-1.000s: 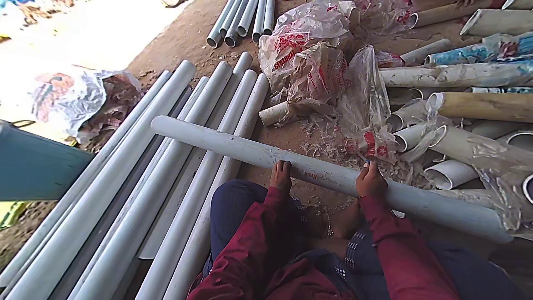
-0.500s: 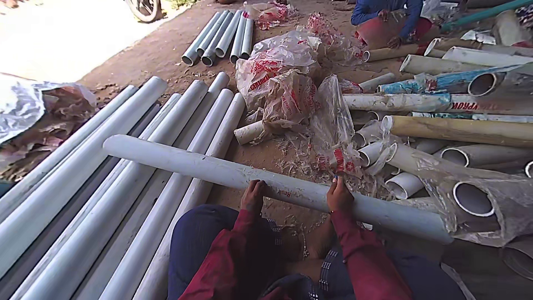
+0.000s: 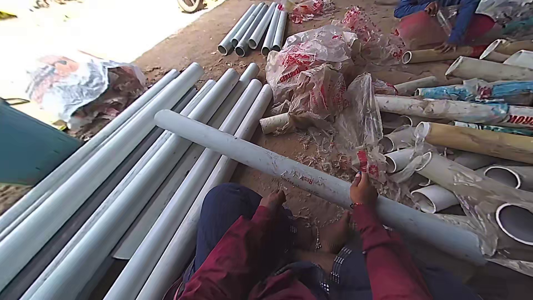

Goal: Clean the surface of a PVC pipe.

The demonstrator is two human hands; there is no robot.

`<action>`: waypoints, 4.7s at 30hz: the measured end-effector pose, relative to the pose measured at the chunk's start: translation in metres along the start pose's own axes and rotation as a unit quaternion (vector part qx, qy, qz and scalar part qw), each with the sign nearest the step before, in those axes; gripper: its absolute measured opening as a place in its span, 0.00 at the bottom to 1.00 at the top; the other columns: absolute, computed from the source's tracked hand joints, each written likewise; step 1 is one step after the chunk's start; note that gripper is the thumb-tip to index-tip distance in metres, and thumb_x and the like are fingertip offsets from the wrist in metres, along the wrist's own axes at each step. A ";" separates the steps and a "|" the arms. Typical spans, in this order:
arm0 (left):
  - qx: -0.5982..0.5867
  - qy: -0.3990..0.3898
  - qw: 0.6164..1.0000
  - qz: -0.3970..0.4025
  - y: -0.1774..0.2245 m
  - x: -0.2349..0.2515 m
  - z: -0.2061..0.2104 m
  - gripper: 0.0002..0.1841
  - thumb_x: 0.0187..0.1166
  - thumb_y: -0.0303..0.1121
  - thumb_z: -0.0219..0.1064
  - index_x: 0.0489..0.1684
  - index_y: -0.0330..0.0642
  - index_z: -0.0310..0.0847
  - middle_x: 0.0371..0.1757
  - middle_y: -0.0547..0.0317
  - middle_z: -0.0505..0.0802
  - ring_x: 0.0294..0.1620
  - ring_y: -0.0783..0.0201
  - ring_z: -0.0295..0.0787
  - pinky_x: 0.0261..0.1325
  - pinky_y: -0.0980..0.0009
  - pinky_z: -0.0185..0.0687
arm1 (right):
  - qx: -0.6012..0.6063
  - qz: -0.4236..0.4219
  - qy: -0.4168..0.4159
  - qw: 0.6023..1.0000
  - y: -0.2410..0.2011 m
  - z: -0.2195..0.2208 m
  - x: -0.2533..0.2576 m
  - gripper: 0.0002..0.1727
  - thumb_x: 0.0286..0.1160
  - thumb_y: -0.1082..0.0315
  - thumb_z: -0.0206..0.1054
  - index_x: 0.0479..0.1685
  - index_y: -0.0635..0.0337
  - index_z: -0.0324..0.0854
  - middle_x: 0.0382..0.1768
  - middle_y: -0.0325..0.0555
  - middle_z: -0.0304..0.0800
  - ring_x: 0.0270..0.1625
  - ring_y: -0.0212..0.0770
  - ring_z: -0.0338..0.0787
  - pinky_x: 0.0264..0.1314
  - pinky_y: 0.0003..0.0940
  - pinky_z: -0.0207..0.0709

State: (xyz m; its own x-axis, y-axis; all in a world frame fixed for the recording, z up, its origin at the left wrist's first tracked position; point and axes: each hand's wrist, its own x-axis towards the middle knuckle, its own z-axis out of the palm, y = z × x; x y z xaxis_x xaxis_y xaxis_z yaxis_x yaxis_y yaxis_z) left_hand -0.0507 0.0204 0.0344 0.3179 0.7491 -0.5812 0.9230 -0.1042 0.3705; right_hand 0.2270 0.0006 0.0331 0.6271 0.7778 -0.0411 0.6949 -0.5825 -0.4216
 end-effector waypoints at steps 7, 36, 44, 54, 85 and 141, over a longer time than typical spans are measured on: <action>-0.145 0.246 0.956 0.064 -0.005 -0.002 -0.020 0.19 0.83 0.34 0.67 0.58 0.21 0.79 0.53 0.31 0.90 0.57 0.40 0.90 0.68 0.50 0.80 | 0.016 -0.012 0.040 0.999 0.003 0.005 -0.007 0.24 0.95 0.65 0.47 0.76 0.73 0.75 0.55 0.76 0.91 0.57 0.75 0.91 0.60 0.70 0.77; -0.144 0.393 0.895 0.156 -0.014 0.016 -0.002 0.15 0.83 0.26 0.64 0.58 0.21 0.85 0.55 0.28 0.92 0.59 0.35 0.92 0.69 0.48 0.82 | 0.015 -0.028 0.056 0.998 0.005 0.007 -0.010 0.23 0.94 0.67 0.47 0.73 0.74 0.76 0.53 0.75 0.91 0.55 0.74 0.93 0.56 0.68 0.79; -0.120 0.427 0.874 0.198 -0.010 0.021 -0.002 0.11 0.81 0.25 0.66 0.49 0.28 0.92 0.53 0.30 0.93 0.58 0.35 0.92 0.67 0.47 0.84 | 0.013 -0.023 0.047 0.999 0.005 0.007 -0.009 0.24 0.94 0.66 0.46 0.75 0.74 0.75 0.53 0.75 0.91 0.55 0.74 0.93 0.56 0.68 0.80; -0.034 0.269 0.953 0.138 -0.014 0.017 0.014 0.13 0.82 0.17 0.57 0.55 0.24 0.87 0.61 0.29 0.90 0.69 0.33 0.85 0.75 0.47 0.76 | 0.009 -0.005 0.017 1.000 0.002 0.002 -0.001 0.24 0.96 0.64 0.45 0.75 0.72 0.76 0.53 0.74 0.92 0.57 0.72 0.92 0.61 0.66 0.78; -0.071 0.228 0.958 0.162 0.003 0.010 0.006 0.14 0.83 0.25 0.61 0.53 0.19 0.86 0.57 0.26 0.91 0.62 0.36 0.90 0.71 0.51 0.81 | 0.007 -0.008 0.037 0.999 0.000 0.003 -0.006 0.23 0.94 0.65 0.46 0.73 0.73 0.77 0.52 0.74 0.92 0.56 0.73 0.92 0.58 0.67 0.79; -0.128 0.277 0.949 0.075 -0.001 -0.004 -0.009 0.15 0.85 0.30 0.63 0.49 0.20 0.84 0.50 0.30 0.93 0.57 0.37 0.92 0.67 0.46 0.81 | 0.015 -0.012 0.040 0.999 0.004 0.007 -0.007 0.23 0.94 0.65 0.48 0.73 0.72 0.77 0.52 0.73 0.92 0.55 0.73 0.93 0.57 0.68 0.79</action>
State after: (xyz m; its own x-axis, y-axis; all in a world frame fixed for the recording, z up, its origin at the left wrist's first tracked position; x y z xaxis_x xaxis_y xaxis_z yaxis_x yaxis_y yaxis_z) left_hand -0.0553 0.0235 0.0426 0.2140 0.9747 -0.0641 0.7708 -0.1282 0.6241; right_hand 0.2227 -0.0059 0.0250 0.6371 0.7696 0.0417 0.7003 -0.5555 -0.4484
